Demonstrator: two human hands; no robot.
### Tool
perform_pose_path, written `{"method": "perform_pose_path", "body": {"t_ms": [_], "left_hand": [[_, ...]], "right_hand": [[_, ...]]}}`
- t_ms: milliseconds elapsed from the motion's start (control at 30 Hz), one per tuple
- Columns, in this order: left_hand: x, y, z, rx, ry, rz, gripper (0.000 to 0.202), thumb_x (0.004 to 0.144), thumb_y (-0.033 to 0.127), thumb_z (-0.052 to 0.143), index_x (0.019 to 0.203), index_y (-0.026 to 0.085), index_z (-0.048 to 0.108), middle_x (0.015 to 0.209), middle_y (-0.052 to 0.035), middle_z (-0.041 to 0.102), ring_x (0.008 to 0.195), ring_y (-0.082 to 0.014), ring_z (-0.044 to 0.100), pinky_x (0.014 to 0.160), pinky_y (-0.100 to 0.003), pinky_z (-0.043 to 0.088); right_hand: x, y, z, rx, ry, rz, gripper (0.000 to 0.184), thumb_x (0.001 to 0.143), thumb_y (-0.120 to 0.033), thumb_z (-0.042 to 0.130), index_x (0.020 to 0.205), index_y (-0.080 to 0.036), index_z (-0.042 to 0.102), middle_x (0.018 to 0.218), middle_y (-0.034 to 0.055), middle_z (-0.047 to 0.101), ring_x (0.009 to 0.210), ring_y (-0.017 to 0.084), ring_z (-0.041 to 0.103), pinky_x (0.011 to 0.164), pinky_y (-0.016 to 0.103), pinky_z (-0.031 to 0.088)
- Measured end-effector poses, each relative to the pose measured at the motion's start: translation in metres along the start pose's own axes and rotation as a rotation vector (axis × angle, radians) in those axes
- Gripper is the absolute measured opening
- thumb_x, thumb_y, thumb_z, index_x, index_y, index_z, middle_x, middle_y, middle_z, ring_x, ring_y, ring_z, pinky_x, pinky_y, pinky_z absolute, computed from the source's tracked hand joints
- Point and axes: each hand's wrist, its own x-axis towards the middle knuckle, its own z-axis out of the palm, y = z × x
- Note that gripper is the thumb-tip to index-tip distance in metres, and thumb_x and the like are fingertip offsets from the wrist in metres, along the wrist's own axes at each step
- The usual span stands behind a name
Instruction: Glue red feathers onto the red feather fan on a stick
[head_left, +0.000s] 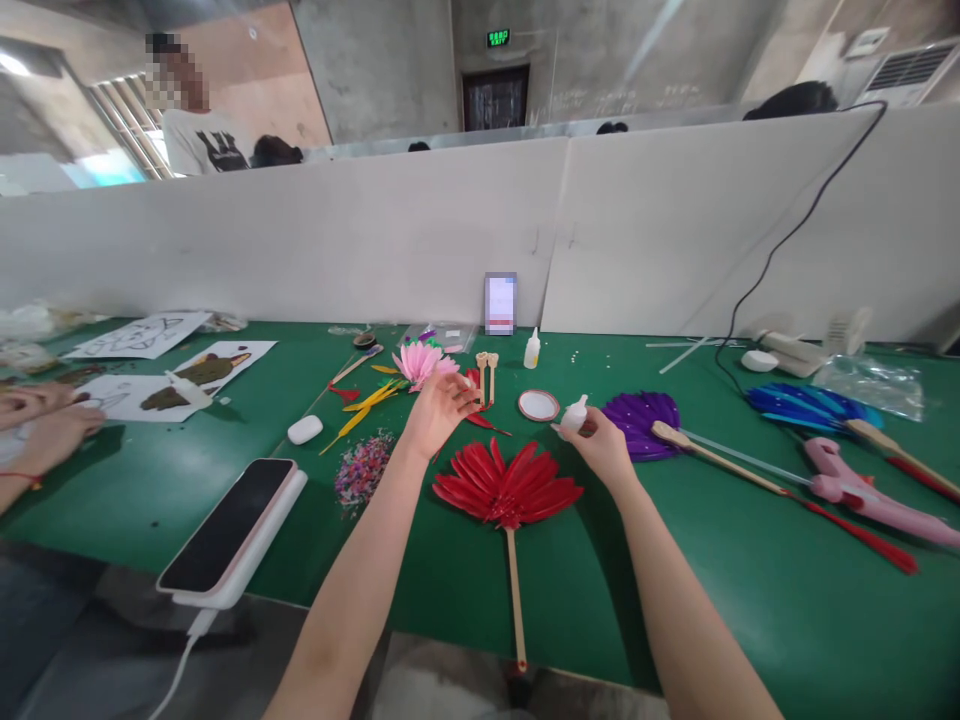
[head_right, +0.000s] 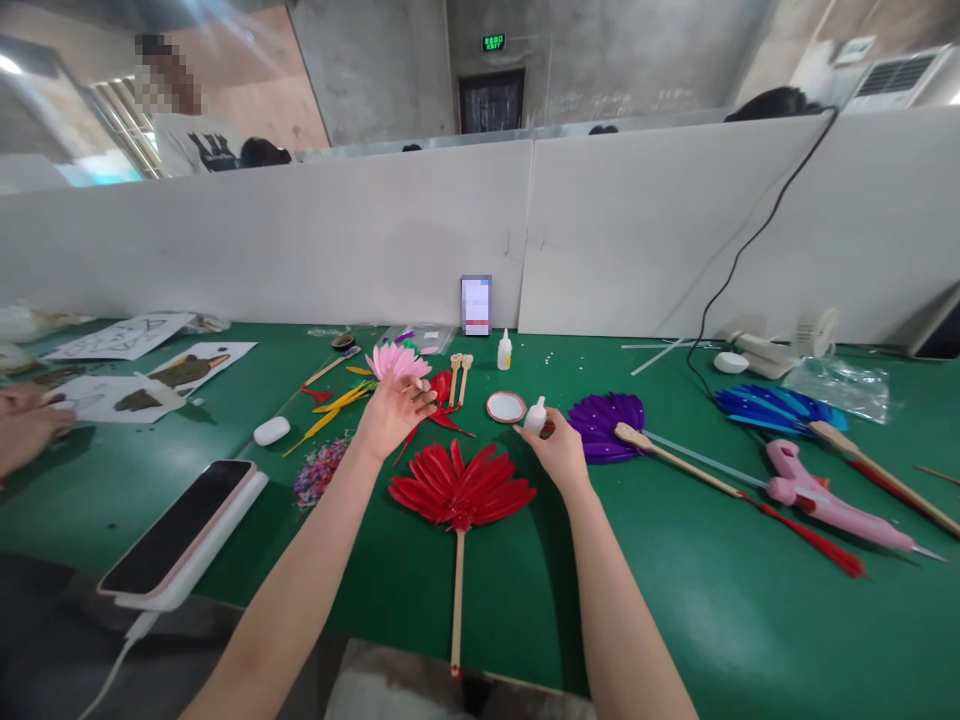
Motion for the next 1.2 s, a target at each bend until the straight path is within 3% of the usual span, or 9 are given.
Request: {"method": "perform_pose_path", "body": {"t_ms": [167,267,400,533,633,700,933,1067,1200], "left_hand": [[-0.006,-0.007,0.002,-0.058,-0.111,-0.071,0.037,0.082,0.048,0.055,0.105,0.02,0.062,0.093,-0.0063,0.066,0.09,-0.0228,0.064,0.079,-0.037,0.05],[-0.007,-0.007,0.0,-0.098,-0.107,-0.074,0.039,0.082,0.05,0.053,0.11,0.023,0.059,0.094,-0.0063,0.066,0.093,-0.0236,0.064,0.084,-0.041,0.048],[-0.013,-0.006,0.003,-0.105,-0.146,-0.069,0.037,0.081,0.05,0.054,0.098,0.019,0.064,0.09,-0.0064,0.066,0.092,-0.0235,0.064,0.084,-0.04,0.049],[-0.025,-0.018,0.018,-0.006,-0.332,-0.201,0.041,0.078,0.056,0.056,0.078,0.015,0.064,0.08,-0.0077,0.063,0.069,-0.0203,0.063,0.059,-0.031,0.051],[-0.029,-0.033,0.029,-0.009,-0.457,-0.291,0.041,0.076,0.055,0.058,0.076,0.015,0.061,0.074,-0.0058,0.061,0.061,-0.0173,0.061,0.052,-0.027,0.049],[-0.028,-0.04,0.032,-0.066,-0.448,-0.269,0.036,0.078,0.051,0.059,0.075,0.015,0.058,0.071,-0.0029,0.059,0.06,-0.0147,0.06,0.056,-0.027,0.051],[-0.022,-0.037,0.028,0.032,-0.383,-0.203,0.038,0.079,0.051,0.055,0.068,0.014,0.052,0.065,-0.0005,0.054,0.06,-0.0134,0.061,0.06,-0.025,0.052],[-0.015,-0.033,0.022,0.663,-0.07,-0.011,0.044,0.086,0.053,0.038,0.075,0.014,0.055,0.071,-0.004,0.059,0.058,-0.0137,0.062,0.057,-0.026,0.052],[-0.005,-0.02,-0.005,0.997,0.223,0.127,0.027,0.083,0.042,0.05,0.078,0.016,0.055,0.086,-0.0058,0.062,0.064,-0.0136,0.063,0.062,-0.025,0.05]], "right_hand": [[0.0,0.0,-0.006,0.061,0.056,-0.053,0.077,0.058,-0.049,0.074,0.122,-0.017,0.045,0.092,0.0097,0.066,0.079,0.024,0.066,0.064,0.036,0.054],[-0.001,-0.01,-0.011,0.071,0.218,-0.097,0.068,0.067,-0.051,0.068,0.12,-0.017,0.043,0.103,0.0131,0.061,0.09,0.024,0.062,0.074,0.039,0.052],[-0.011,-0.036,-0.013,0.084,0.384,-0.173,0.045,0.076,-0.051,0.06,0.105,-0.017,0.05,0.101,0.0127,0.058,0.096,0.025,0.057,0.086,0.043,0.046],[-0.031,-0.065,0.004,0.141,0.174,-0.247,0.037,0.084,-0.053,0.048,0.088,-0.019,0.061,0.078,0.0079,0.065,0.074,0.022,0.064,0.067,0.035,0.053],[-0.045,-0.078,0.022,0.276,-0.184,-0.291,0.045,0.084,-0.056,0.044,0.104,-0.021,0.064,0.091,0.0086,0.069,0.083,0.023,0.066,0.068,0.033,0.054],[-0.05,-0.081,0.031,0.367,-0.239,-0.248,0.047,0.083,-0.055,0.048,0.11,-0.02,0.063,0.095,0.0074,0.07,0.085,0.023,0.066,0.07,0.033,0.055],[-0.051,-0.084,0.034,0.434,-0.135,-0.163,0.033,0.078,-0.044,0.061,0.098,-0.019,0.071,0.089,0.0058,0.073,0.081,0.023,0.068,0.07,0.035,0.056],[-0.051,-0.086,0.032,0.489,-0.099,-0.132,0.028,0.077,-0.043,0.063,0.088,-0.018,0.071,0.079,0.0079,0.073,0.069,0.023,0.069,0.062,0.036,0.057],[-0.049,-0.084,0.03,0.548,-0.1,-0.102,0.026,0.08,-0.043,0.059,0.086,-0.019,0.065,0.056,0.0013,0.065,0.046,0.017,0.061,0.048,0.031,0.053]]}}
